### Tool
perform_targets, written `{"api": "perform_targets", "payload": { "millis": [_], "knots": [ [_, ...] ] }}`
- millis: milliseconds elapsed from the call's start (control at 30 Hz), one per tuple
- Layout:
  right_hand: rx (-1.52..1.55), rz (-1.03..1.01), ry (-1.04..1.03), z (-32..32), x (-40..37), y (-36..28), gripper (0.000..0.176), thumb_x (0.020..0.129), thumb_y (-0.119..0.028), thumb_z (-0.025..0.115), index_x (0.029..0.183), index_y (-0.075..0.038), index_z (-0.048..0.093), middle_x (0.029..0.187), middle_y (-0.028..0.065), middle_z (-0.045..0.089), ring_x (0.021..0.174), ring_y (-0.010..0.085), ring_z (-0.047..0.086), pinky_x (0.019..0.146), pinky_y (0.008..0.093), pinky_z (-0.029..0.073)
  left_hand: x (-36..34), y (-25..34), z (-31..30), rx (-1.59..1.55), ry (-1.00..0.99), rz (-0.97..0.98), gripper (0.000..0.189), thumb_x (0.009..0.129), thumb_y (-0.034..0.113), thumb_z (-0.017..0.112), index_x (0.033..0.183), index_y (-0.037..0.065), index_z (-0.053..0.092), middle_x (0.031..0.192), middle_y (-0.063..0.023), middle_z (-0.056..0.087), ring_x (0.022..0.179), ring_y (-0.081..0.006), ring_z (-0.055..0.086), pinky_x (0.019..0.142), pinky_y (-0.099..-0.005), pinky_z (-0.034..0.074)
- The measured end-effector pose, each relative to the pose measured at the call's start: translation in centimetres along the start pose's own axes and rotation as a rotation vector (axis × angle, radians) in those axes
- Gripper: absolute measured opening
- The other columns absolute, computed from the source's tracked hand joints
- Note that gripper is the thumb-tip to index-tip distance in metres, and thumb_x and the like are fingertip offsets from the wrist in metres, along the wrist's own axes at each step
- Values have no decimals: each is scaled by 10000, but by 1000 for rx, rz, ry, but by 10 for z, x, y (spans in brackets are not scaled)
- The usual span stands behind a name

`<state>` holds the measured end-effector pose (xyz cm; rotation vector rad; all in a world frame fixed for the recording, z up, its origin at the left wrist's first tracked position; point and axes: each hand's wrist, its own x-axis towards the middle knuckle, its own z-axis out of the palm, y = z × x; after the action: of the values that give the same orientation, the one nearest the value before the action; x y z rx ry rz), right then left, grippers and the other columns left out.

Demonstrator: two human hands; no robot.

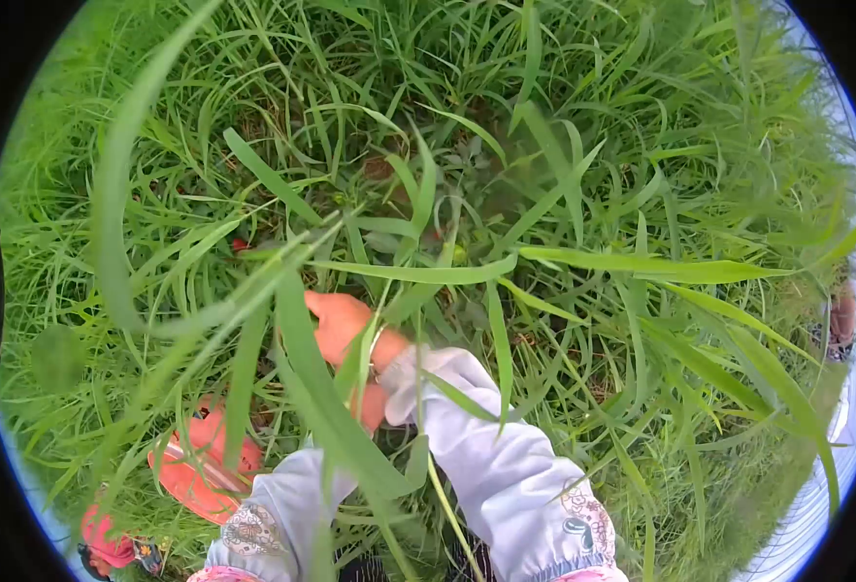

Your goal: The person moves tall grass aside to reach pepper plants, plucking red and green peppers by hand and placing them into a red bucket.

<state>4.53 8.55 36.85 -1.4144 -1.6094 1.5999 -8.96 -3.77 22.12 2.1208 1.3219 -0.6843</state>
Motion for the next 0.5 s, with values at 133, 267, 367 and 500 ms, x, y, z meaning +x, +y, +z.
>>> {"api": "perform_targets", "payload": {
  "millis": [133, 267, 367, 500],
  "knots": [
    [596, -8, 505, -38, 55, 31, 354, 727, -94, 733, 1041, -77, 571, 834, 12, 607, 722, 91, 560, 626, 234, 481, -4, -19, 5, 60, -44, 54, 242, 855, 260, 550, 1074, 179, 612, 854, -44, 638, 849, -211, 606, 960, -522, 313],
    [634, 350, 911, -87, 18, 96, 316, 770, -308, 696, 1005, -184, 524, 825, -17, 582, 635, 104, 523, 486, 269, 407, -41, -54, 52, 62, 78, 137, 234, 852, 228, 530, 1057, 194, 637, 732, -16, 619, 792, -195, 610, 990, -622, 238],
    [683, 592, 957, -89, -25, 146, 290, 776, -311, 691, 990, -194, 533, 802, -19, 574, 635, 107, 518, 506, 300, 396, -34, -58, 59, 71, 130, 182, 226, 867, 183, 491, 1028, 185, 649, 736, -22, 615, 792, -214, 605, 998, -630, 222],
    [809, 732, 914, -78, -70, 174, 243, 768, -300, 690, 948, -193, 566, 777, -24, 574, 594, 105, 523, 486, 310, 396, -34, -37, 45, 197, 74, 126, 278, 857, 128, 484, 1079, 191, 639, 707, -30, 611, 793, -243, 599, 1025, -650, 171]
  ]
}}
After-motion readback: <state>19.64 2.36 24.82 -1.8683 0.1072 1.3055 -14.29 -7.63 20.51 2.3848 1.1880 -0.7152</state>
